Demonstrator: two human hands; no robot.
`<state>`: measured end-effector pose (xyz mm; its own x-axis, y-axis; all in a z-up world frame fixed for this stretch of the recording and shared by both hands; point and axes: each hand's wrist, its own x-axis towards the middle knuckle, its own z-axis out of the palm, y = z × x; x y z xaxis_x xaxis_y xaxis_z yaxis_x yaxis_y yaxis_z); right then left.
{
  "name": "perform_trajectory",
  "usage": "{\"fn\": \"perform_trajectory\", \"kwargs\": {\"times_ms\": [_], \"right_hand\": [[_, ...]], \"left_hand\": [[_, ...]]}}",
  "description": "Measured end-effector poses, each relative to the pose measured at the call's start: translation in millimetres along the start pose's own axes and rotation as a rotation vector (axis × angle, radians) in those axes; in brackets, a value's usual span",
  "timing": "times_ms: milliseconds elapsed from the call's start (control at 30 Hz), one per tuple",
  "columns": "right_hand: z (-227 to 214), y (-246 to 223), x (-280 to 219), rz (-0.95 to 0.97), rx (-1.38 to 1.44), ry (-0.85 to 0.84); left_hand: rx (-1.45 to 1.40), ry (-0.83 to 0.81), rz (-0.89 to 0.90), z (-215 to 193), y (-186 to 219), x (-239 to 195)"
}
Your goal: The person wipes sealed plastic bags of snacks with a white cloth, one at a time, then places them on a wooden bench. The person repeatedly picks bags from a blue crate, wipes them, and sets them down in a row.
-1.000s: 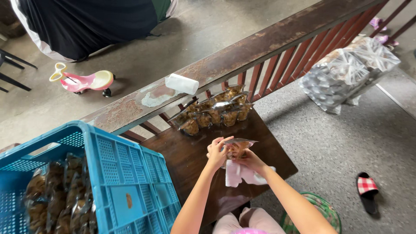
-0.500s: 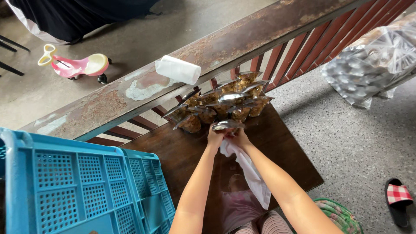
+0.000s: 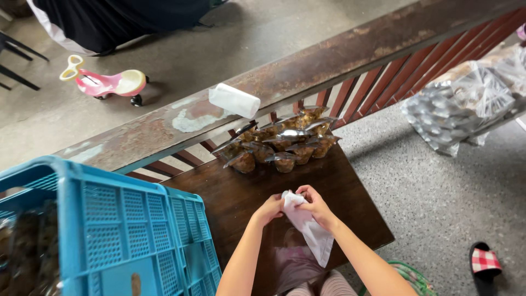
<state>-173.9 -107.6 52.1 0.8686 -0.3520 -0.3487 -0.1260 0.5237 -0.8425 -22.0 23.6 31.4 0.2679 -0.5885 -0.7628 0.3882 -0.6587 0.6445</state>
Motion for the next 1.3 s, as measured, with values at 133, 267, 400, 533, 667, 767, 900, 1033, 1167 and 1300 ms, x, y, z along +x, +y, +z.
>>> {"fn": "perform_trajectory", "kwargs": {"times_ms": [133,267,400,533,667,767,900,1033,1167,1300], "right_hand": [[7,-55,-64,-0.034,0.088,-0.120],[7,-107,-108,0.018,0.288,-0.056],[-4,-143,-122,0.380,-0.109,-0.190],[2,-177,-138,0.536,-0.286,-0.792],[61,-194,-126,-0.095,-0.362,-0.768],[99,-189,-121,-0.289,-0.202,-0.836],[120,-189,-134,-0.195,-0.015,-0.364],[163,-186,-136,-0.370,0.084,-0.202],[200,-176,-149,-0.301,-0.237,-0.662],[191,-188,-145,-0.125,-0.411,-0.762]], "left_hand": [[0.132,0.133,0.614,16,30,-101],[0.197,0.425,0.888,24,81,-207],[0.242,0.629,0.873,20,132,-290],[0.084,0.637,0.985,16,164,-350],[0.079,0.233,1.020,12,176,-399],[0.159,0.216,1.137,12,183,-420],[-0.155,0.194,1.094,-9,196,-440],[-0.400,0.236,1.002,-21,192,-445],[-0.223,0.691,1.045,-17,173,-443],[0.273,1.190,0.796,-10,106,-485]]}}
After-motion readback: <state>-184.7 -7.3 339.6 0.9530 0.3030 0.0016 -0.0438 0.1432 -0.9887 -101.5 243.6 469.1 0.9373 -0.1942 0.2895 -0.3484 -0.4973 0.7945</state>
